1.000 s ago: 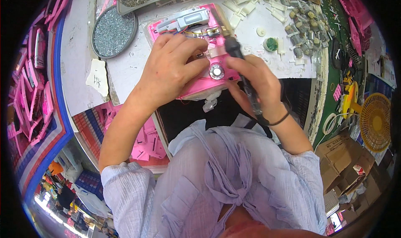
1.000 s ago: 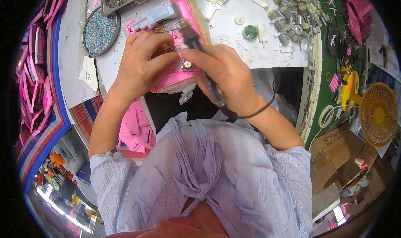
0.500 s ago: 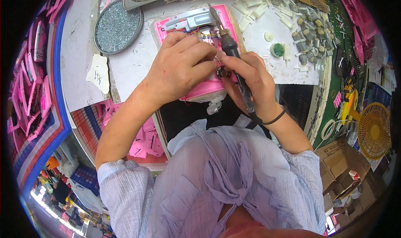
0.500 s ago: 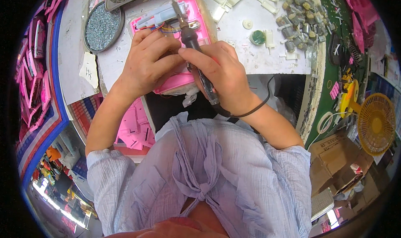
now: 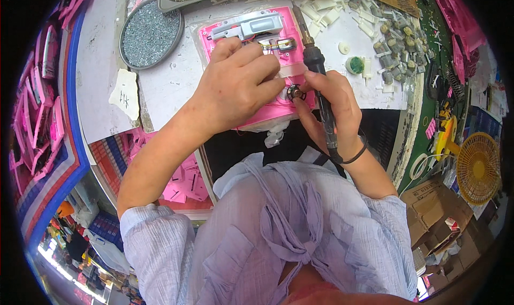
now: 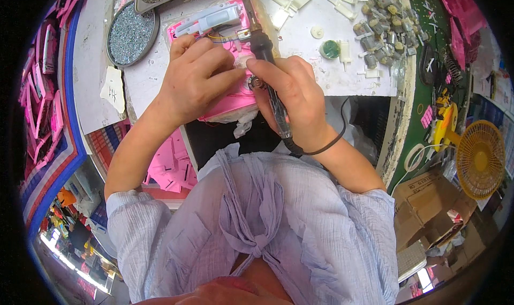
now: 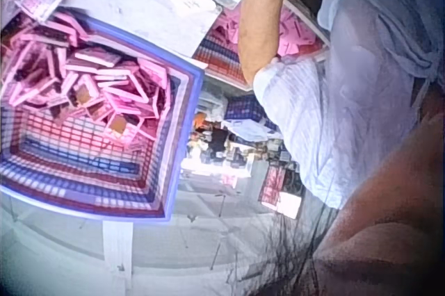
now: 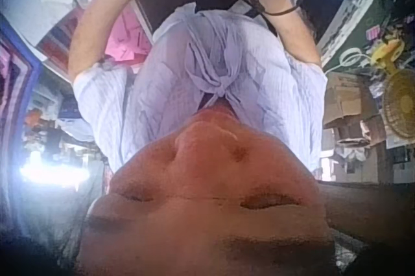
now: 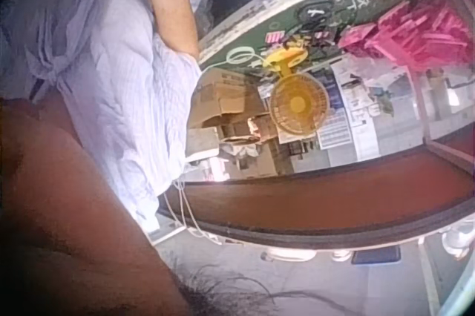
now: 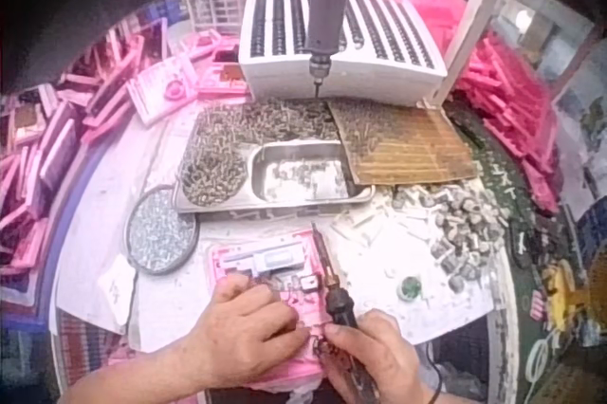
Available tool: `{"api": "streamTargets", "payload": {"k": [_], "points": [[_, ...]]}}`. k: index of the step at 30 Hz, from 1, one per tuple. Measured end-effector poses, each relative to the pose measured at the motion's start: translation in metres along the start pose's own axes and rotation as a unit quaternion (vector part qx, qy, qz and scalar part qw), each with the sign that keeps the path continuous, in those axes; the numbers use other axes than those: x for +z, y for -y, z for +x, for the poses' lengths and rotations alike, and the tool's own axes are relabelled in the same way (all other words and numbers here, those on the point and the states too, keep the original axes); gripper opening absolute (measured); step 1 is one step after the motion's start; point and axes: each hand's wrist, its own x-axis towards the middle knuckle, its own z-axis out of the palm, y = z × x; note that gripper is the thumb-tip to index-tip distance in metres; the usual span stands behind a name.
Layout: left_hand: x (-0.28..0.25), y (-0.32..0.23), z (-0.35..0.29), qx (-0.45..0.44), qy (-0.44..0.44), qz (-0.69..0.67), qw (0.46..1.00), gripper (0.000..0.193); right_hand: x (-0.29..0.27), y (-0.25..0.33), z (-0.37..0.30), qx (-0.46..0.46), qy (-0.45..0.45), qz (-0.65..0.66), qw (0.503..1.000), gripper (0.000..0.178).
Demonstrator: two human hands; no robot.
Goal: Assembling and soldering electronic components inside a pink toy casing.
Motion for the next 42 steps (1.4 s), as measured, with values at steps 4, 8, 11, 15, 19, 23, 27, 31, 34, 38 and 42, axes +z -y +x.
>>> {"api": "streamTargets", "payload": {"k": [4,8,11,15,19,23,27,31,34,38,42], "points": [[0.002,0.001,-0.001,0.001,0.007,-0.01,1.0,0.022,0.0,-0.001,-0.001,0.004,0.0,0.004,1.0,0.067],[0.004,-0.001,-0.004,-0.028,0.004,-0.023,0.999,0.025,-0.004,-0.006,-0.001,0.014,0.018,0.016,1.0,0.069],[0.006,-0.007,-0.001,-0.062,-0.027,-0.046,0.997,0.012,-0.007,-0.007,0.001,0.028,0.033,0.013,0.999,0.067],[0.006,-0.009,0.0,-0.091,-0.037,-0.072,0.993,0.016,-0.008,-0.006,0.002,0.029,0.038,0.006,0.999,0.065],[0.007,-0.012,0.0,-0.102,-0.035,-0.064,0.992,0.023,-0.006,-0.007,0.0,0.032,0.03,0.003,0.999,0.063],[0.008,-0.013,0.0,-0.108,-0.023,-0.058,0.992,0.024,-0.02,-0.004,0.005,0.008,0.007,-0.003,1.0,0.056],[0.007,-0.015,0.001,-0.107,-0.032,-0.055,0.992,0.023,-0.059,0.007,-0.005,0.017,-0.003,0.037,0.999,0.042],[0.008,-0.015,0.0,-0.105,-0.027,-0.058,0.992,0.023,-0.075,0.021,-0.023,0.041,-0.003,0.08,0.996,0.037],[0.006,-0.015,0.0,-0.102,-0.023,-0.052,0.993,0.023,-0.074,0.026,-0.024,0.024,0.014,0.07,0.997,0.035],[0.008,-0.015,0.001,-0.099,-0.026,-0.046,0.994,0.023,-0.073,0.03,-0.025,0.039,0.041,0.068,0.996,0.037],[0.007,-0.018,0.005,-0.096,-0.027,-0.031,0.995,0.02,-0.069,0.032,-0.03,0.043,0.041,0.064,0.996,0.041]]}}
